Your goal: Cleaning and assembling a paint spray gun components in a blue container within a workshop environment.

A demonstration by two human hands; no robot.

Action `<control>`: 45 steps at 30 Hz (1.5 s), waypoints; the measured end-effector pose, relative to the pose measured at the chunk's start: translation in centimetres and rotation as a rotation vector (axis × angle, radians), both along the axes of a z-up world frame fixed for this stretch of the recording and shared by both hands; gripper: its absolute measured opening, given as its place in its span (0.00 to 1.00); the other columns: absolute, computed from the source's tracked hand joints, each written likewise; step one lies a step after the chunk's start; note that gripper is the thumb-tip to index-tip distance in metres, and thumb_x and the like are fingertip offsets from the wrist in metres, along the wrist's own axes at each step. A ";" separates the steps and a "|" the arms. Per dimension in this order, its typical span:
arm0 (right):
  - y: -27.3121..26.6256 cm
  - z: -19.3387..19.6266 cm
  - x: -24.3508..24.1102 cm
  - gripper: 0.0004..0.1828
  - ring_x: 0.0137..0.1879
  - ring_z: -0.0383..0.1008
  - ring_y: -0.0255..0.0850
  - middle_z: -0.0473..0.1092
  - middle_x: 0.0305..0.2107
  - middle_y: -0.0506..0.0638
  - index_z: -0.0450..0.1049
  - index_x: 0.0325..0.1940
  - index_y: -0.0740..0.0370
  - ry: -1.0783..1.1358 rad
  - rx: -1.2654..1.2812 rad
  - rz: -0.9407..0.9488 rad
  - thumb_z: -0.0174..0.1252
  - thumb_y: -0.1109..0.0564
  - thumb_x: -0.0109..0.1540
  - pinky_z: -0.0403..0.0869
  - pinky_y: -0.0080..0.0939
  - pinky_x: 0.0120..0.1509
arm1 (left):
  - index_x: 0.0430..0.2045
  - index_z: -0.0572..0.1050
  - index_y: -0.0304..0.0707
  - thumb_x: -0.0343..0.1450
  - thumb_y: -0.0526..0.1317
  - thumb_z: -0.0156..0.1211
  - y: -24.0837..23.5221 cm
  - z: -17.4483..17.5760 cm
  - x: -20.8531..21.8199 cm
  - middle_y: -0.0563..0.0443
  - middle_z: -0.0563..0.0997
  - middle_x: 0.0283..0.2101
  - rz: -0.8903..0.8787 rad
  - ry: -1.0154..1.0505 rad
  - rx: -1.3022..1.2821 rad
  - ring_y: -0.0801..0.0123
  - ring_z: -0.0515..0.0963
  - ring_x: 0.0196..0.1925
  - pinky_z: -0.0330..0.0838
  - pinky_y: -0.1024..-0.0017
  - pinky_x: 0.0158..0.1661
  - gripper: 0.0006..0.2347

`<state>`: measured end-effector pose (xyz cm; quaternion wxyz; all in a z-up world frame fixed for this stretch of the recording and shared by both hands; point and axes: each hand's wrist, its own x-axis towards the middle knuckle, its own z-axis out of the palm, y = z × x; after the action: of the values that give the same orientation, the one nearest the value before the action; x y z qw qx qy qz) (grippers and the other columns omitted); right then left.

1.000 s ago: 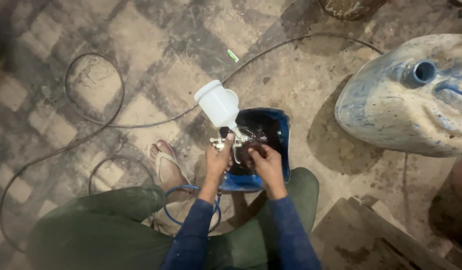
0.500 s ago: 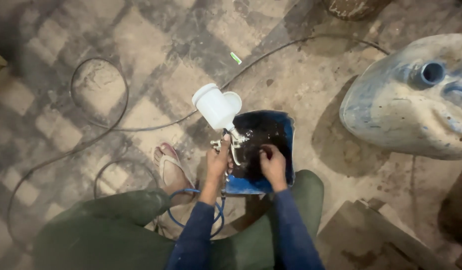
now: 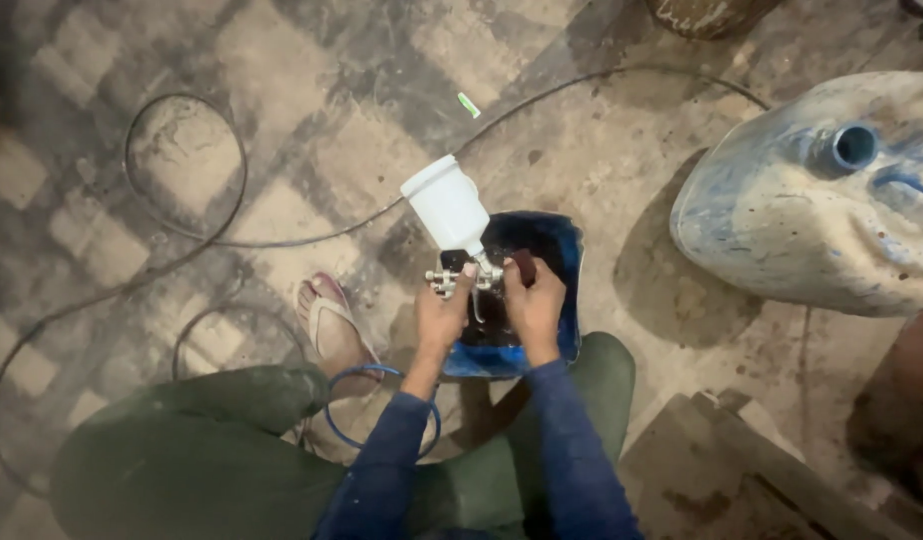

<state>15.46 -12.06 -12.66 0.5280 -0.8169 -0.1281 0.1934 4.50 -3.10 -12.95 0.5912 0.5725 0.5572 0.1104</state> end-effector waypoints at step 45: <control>-1.5 -0.9 -4.3 0.17 0.40 0.79 0.54 0.76 0.37 0.59 0.77 0.57 0.62 -0.345 -0.073 0.080 0.60 0.63 0.63 0.76 0.45 0.45 | 0.41 0.76 0.27 0.66 0.52 0.69 -0.5 0.4 1.1 0.39 0.86 0.36 0.013 0.104 0.270 0.54 0.87 0.38 0.79 0.61 0.40 0.23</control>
<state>11.17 -13.55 -13.56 0.4601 -0.8509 -0.2421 0.0757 5.55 -3.59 -12.50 0.4785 0.6480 0.5710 0.1586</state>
